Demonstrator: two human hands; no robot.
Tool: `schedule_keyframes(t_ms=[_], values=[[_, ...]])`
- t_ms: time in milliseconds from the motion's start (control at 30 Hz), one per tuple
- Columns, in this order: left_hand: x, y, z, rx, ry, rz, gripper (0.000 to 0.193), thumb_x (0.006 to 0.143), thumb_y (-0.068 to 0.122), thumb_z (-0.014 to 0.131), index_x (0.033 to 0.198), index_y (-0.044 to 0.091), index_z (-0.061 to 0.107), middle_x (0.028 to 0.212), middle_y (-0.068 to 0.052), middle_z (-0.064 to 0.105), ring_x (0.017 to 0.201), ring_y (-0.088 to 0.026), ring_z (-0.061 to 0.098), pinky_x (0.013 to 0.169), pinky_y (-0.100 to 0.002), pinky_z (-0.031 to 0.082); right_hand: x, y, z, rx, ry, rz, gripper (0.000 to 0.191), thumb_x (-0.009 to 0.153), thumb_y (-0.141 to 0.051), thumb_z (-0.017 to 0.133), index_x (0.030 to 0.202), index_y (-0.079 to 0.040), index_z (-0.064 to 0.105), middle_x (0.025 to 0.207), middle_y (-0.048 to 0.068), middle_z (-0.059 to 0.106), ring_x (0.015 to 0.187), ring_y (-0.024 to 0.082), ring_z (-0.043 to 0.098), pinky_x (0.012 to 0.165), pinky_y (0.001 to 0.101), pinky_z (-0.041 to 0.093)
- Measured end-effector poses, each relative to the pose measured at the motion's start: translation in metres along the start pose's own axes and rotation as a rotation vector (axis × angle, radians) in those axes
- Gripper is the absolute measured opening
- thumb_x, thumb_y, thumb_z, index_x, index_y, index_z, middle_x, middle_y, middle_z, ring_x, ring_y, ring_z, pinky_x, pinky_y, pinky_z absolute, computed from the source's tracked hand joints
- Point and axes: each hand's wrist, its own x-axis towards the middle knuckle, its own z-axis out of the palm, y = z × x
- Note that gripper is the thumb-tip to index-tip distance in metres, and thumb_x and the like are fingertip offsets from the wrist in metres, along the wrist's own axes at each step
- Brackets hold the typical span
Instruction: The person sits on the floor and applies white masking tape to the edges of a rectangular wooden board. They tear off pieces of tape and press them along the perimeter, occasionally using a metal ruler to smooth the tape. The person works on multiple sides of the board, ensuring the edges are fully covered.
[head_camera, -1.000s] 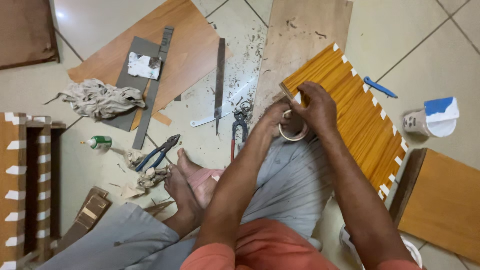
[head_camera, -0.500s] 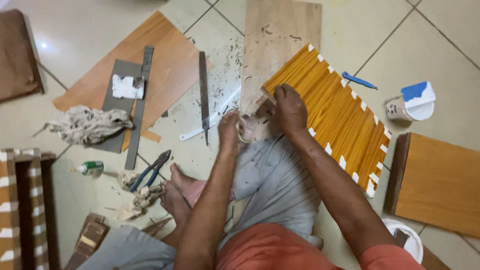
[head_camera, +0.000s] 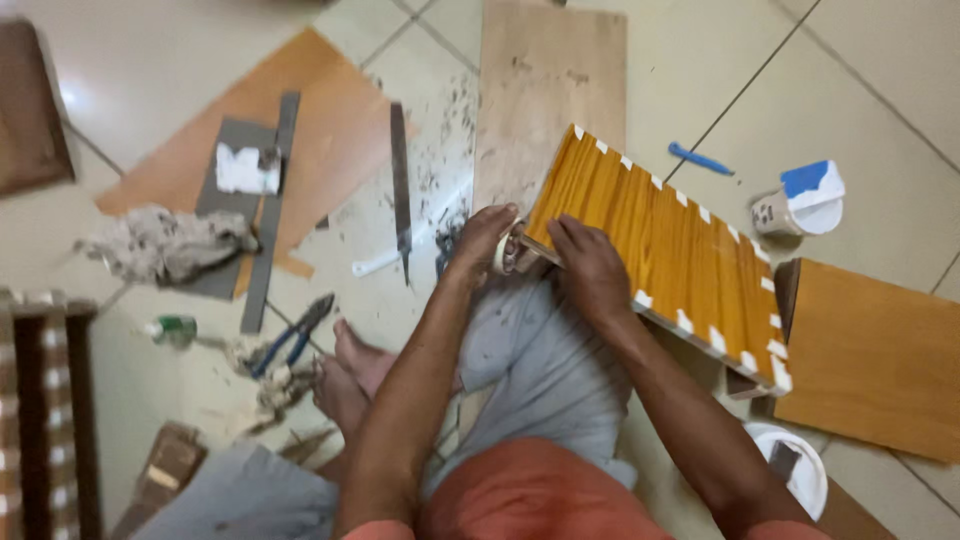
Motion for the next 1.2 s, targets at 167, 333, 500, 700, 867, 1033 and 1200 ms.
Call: schedule_keyframes(t_ms=[167, 333, 500, 700, 867, 1033, 1200], values=[[-0.012, -0.039, 0.005, 0.174, 0.013, 0.046, 0.048, 0.092, 0.040, 0.072, 0.120, 0.001, 0.067, 0.090, -0.006, 0.072, 0.077, -0.013, 0.064, 0.068, -0.029, 0.053, -0.033, -0.014, -0.033, 0.027, -0.016, -0.059, 0.052, 0.079, 0.003, 0.069, 0.131, -0.008, 0.068, 0.134, 0.010, 0.068, 0.116, 0.032, 0.066, 0.100, 0.0413, 0.054], [-0.016, -0.058, 0.023, 0.181, 0.057, 0.018, 0.068, 0.083, 0.046, 0.077, 0.131, 0.003, 0.057, 0.099, -0.008, 0.073, 0.080, -0.015, 0.067, 0.070, -0.028, 0.055, -0.050, -0.017, -0.049, -0.012, -0.040, -0.108, 0.051, 0.081, 0.001, 0.072, 0.130, -0.008, 0.067, 0.136, 0.009, 0.067, 0.117, 0.031, 0.066, 0.102, 0.0419, 0.054], [-0.027, -0.068, 0.034, 0.120, -0.002, 0.117, 0.076, 0.081, 0.043, 0.083, 0.133, -0.004, 0.056, 0.107, -0.014, 0.070, 0.083, -0.015, 0.066, 0.067, -0.028, 0.055, -0.083, -0.013, -0.046, -0.004, -0.060, -0.085, 0.056, 0.076, 0.001, 0.074, 0.131, -0.009, 0.067, 0.137, 0.012, 0.065, 0.119, 0.035, 0.065, 0.102, 0.0439, 0.053], [-0.032, -0.066, 0.042, 0.165, -0.009, 0.072, 0.081, 0.078, 0.041, 0.083, 0.138, -0.003, 0.051, 0.101, -0.015, 0.072, 0.079, -0.016, 0.068, 0.063, -0.028, 0.056, -0.109, -0.006, -0.027, 0.019, 0.007, -0.106, 0.054, 0.077, -0.003, 0.078, 0.130, -0.010, 0.066, 0.136, 0.014, 0.064, 0.119, 0.036, 0.065, 0.100, 0.0479, 0.052], [-0.028, -0.062, 0.049, 0.118, 0.006, 0.097, 0.080, 0.078, 0.038, 0.084, 0.138, -0.005, 0.052, 0.102, -0.018, 0.074, 0.079, -0.017, 0.069, 0.064, -0.029, 0.057, -0.122, -0.004, -0.018, -0.005, 0.051, -0.098, 0.053, 0.080, 0.001, 0.076, 0.131, -0.011, 0.067, 0.137, 0.012, 0.064, 0.117, 0.034, 0.065, 0.099, 0.0471, 0.052], [-0.009, -0.059, 0.056, 0.195, 0.033, 0.045, 0.080, 0.078, 0.039, 0.082, 0.139, -0.002, 0.051, 0.105, -0.019, 0.072, 0.084, -0.018, 0.071, 0.067, -0.031, 0.060, -0.128, -0.003, -0.014, 0.001, 0.077, -0.104, 0.053, 0.079, 0.001, 0.075, 0.131, -0.011, 0.067, 0.137, 0.011, 0.063, 0.116, 0.034, 0.064, 0.098, 0.0463, 0.052], [0.007, -0.058, 0.067, 0.249, 0.105, 0.221, 0.069, 0.080, 0.039, 0.084, 0.131, 0.000, 0.058, 0.110, -0.018, 0.075, 0.094, -0.022, 0.074, 0.075, -0.033, 0.062, -0.133, -0.003, -0.007, 0.003, 0.104, -0.089, 0.053, 0.078, 0.001, 0.076, 0.129, -0.012, 0.067, 0.138, 0.011, 0.063, 0.118, 0.033, 0.062, 0.100, 0.0456, 0.050]])
